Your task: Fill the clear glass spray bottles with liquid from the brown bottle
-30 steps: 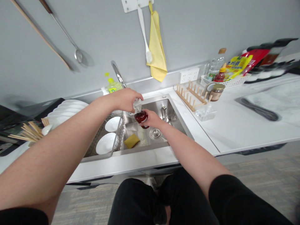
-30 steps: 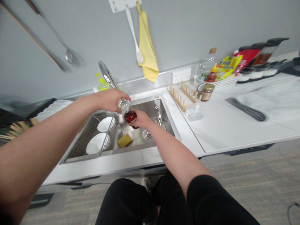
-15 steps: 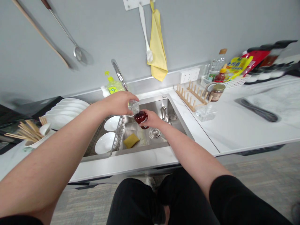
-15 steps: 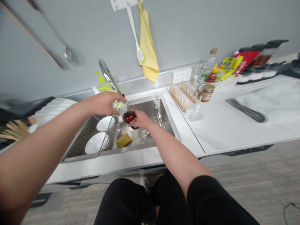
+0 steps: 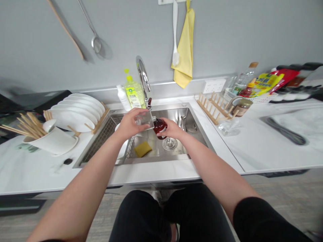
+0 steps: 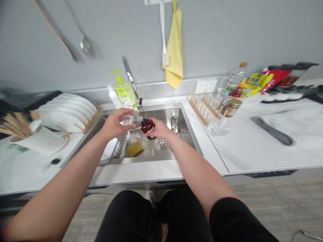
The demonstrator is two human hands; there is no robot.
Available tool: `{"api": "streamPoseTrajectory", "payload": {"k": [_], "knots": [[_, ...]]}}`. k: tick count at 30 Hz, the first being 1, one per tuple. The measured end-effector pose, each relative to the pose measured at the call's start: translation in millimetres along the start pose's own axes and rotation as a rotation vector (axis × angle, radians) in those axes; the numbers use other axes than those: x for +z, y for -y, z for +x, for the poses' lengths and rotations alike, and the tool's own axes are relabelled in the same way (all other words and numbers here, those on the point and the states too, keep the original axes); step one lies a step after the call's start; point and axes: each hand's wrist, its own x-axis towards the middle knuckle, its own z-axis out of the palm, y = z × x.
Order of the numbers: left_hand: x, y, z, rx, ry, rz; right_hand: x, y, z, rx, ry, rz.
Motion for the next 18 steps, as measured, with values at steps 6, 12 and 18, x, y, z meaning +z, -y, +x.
{"api": "streamPoseTrajectory", "payload": {"k": [6,12,18], "knots": [[48.2,67,-30,-0.033,-0.263,-0.608,-2,-4,3,-0.001,-0.022,0.035],[57.3,91,-39,-0.102,-0.26,-0.885,-7,-3,3,0.03,-0.04,-0.003],[48.0,80,-42,-0.126,-0.291,-1.156,-9,3,-6,0.048,-0.095,-0.004]]}}
